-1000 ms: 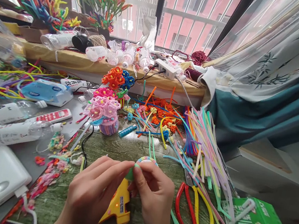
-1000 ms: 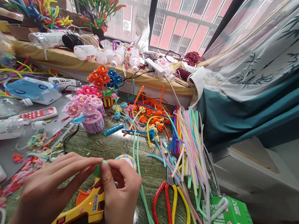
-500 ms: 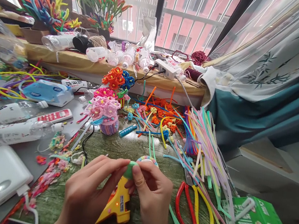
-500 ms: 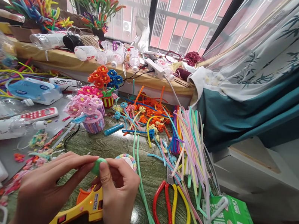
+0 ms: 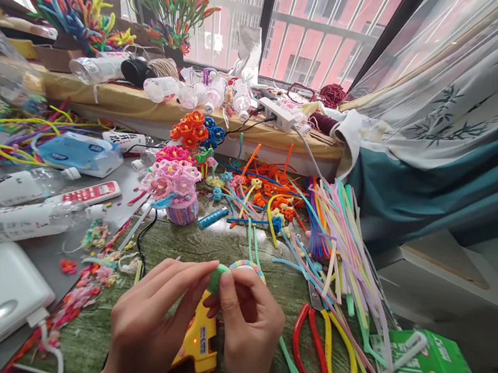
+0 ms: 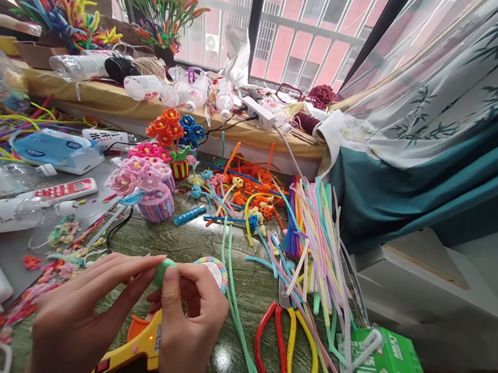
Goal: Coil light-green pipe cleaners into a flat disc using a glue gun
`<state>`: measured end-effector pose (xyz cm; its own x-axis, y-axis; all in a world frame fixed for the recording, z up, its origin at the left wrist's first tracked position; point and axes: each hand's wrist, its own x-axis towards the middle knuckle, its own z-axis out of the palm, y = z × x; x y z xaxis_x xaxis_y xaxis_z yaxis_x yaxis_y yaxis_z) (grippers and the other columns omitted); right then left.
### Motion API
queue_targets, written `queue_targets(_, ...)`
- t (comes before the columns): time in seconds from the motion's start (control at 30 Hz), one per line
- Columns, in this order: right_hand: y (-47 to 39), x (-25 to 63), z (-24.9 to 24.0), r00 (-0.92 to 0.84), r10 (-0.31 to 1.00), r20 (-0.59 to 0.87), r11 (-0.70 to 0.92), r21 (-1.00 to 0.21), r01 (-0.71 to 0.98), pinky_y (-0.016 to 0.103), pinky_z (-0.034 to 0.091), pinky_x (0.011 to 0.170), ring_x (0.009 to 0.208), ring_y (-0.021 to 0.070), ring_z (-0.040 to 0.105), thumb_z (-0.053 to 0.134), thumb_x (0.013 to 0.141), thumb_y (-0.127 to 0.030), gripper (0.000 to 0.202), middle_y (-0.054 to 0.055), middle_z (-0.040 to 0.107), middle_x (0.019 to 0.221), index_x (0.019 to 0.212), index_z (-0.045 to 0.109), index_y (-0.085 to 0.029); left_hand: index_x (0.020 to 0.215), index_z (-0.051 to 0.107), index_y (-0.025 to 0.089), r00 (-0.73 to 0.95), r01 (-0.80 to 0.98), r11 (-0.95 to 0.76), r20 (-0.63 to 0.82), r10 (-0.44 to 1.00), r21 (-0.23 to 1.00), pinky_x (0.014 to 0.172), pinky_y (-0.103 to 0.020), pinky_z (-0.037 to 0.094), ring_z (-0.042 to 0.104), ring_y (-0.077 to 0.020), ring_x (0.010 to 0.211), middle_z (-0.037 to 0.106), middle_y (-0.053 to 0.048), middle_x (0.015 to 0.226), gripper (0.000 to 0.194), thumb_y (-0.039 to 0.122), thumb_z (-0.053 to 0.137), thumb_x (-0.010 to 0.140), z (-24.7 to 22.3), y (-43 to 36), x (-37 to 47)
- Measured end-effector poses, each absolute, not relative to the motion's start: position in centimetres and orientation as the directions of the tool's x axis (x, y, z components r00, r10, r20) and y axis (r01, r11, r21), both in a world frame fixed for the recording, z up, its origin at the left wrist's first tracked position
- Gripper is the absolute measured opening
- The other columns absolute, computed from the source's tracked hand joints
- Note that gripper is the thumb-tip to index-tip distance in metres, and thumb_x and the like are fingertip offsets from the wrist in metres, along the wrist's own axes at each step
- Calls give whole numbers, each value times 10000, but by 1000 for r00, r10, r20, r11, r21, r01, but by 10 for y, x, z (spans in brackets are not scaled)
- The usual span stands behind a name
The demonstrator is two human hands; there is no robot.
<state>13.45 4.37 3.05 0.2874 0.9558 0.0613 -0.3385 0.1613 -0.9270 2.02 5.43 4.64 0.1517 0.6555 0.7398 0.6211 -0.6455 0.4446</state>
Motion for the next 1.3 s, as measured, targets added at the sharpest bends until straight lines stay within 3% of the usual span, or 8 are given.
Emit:
queue_targets(0.17, 47, 140, 26, 150, 988, 27, 78, -937, -340, 182, 540, 486, 530, 133, 666, 760, 877, -352, 199, 4, 685, 630, 802, 727, -171, 1008, 717, 181, 132, 633, -619, 723, 678, 464, 709, -197, 527, 671, -99, 716, 743, 12, 831, 189, 32, 655, 911, 45, 54, 17)
queue_targets(0.3, 50, 145, 23, 114, 993, -2, 38, -937, -347, 164, 499, 457, 477, 108, 613, 781, 863, -366, 212, -20, 644, 573, 800, 732, -170, 1086, 710, 184, 154, 628, -629, 719, 678, 459, 731, -222, 528, 671, -118, 758, 748, -6, 878, 255, 12, 656, 905, 42, 56, 16)
queue_targets(0.67, 47, 138, 27, 228, 972, 58, 144, -912, -385, 161, 516, 460, 479, 102, 628, 778, 878, -306, 191, -18, 662, 598, 755, 719, -173, 1083, 705, 143, 213, 616, -673, 736, 642, 408, 789, -215, 509, 653, -117, 819, 735, -31, 915, 293, -61, 630, 886, 40, 57, 16)
queue_targets(0.9, 47, 136, 27, 222, 973, 67, 152, -909, -388, 170, 517, 453, 430, 102, 613, 752, 904, -310, 198, -36, 637, 532, 768, 703, -174, 1055, 700, 169, 220, 626, -683, 754, 619, 378, 710, -225, 529, 658, -123, 732, 742, -24, 844, 282, -42, 614, 889, 46, 57, 16)
queue_targets(1.03, 46, 136, 26, 220, 968, 119, 191, -920, -342, 162, 519, 477, 502, 99, 640, 744, 906, -241, 109, -21, 670, 649, 813, 742, -185, 1025, 695, 201, 177, 619, -646, 722, 669, 446, 685, -223, 537, 679, -127, 720, 746, -9, 829, 231, 16, 613, 915, 48, 56, 14)
queue_targets(1.17, 46, 140, 25, 221, 948, 231, 287, -919, -270, 200, 569, 629, 714, 138, 689, 742, 902, -177, 76, 14, 716, 836, 913, 793, -231, 1066, 696, 203, 162, 632, -623, 707, 688, 461, 746, -226, 544, 705, -130, 774, 763, -12, 887, 222, 44, 626, 927, 48, 57, 12)
queue_targets(1.3, 47, 145, 24, 165, 956, 242, 281, -917, -284, 248, 590, 730, 895, 196, 703, 767, 898, -299, 90, 54, 723, 984, 957, 812, -247, 1029, 704, 197, 174, 648, -645, 746, 642, 404, 760, -237, 560, 717, -139, 799, 763, -25, 921, 220, 24, 640, 909, 46, 55, 7)
